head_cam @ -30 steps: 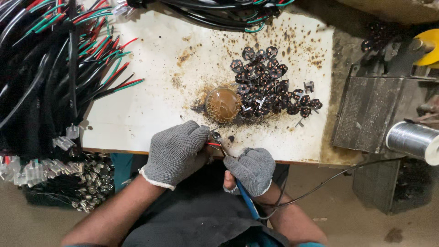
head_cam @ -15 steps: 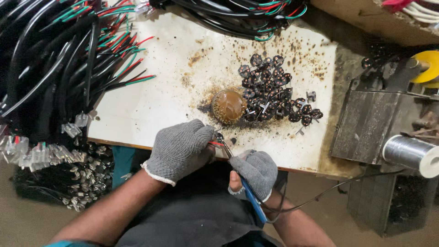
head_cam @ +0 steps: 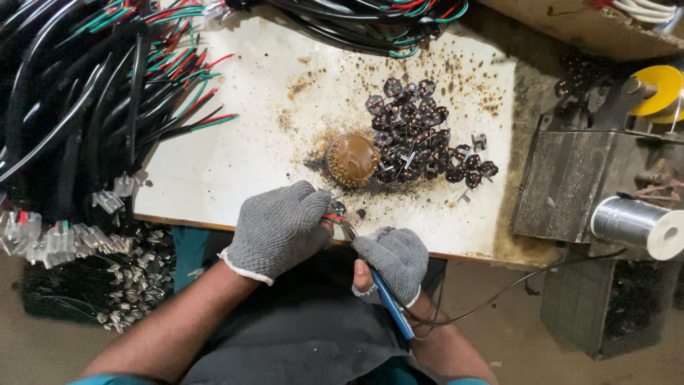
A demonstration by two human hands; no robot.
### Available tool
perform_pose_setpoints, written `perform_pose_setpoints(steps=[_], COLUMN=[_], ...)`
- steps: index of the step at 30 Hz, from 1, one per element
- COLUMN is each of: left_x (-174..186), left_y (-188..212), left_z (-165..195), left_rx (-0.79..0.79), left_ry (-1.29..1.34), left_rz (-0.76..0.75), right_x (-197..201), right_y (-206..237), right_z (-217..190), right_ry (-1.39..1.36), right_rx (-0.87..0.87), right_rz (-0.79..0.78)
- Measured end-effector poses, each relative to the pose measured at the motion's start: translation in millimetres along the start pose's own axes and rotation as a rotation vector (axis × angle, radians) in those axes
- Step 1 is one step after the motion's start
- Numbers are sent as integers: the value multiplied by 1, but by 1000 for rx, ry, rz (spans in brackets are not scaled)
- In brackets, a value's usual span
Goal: The person solders wire ends onto small electrical components at a workbench. They hold a component in one hand and a soldering iron in the other, apply solder to the joint, then set the finished piece aside and pick up the next wire and component, repeating the cycle.
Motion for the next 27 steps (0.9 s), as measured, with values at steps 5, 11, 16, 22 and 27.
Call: perform_pose_setpoints(steps=[5, 11, 16, 22, 27], left_x=[2, 7, 7, 4, 5], left_y=[1, 1, 2, 2, 1], left_z=[-1, 0, 2, 0, 0], left_rx=[-5, -8, -6, -1, -12], left_ry=[22, 21, 8, 14, 46], left_rz=[19, 65, 69, 39, 57], right_x=[2, 24, 0, 2, -3], right_y=[-5, 17, 35, -2, -28], right_z=[-4, 14, 55, 19, 8], right_ry=[27, -193, -487, -66, -127], right_rx=[-9, -527, -758, -429, -426], right_rz=[6, 301, 446, 203, 205])
Point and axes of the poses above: each hand's wrist, its own y-axis away from the middle knuckle, its own x-axis out of the back of the hand, z = x × y, the point moved 9 cm from there along -y, towards the middle knuckle, and after that the axes turned 12 degrees about -y, right-handed, at the moved point
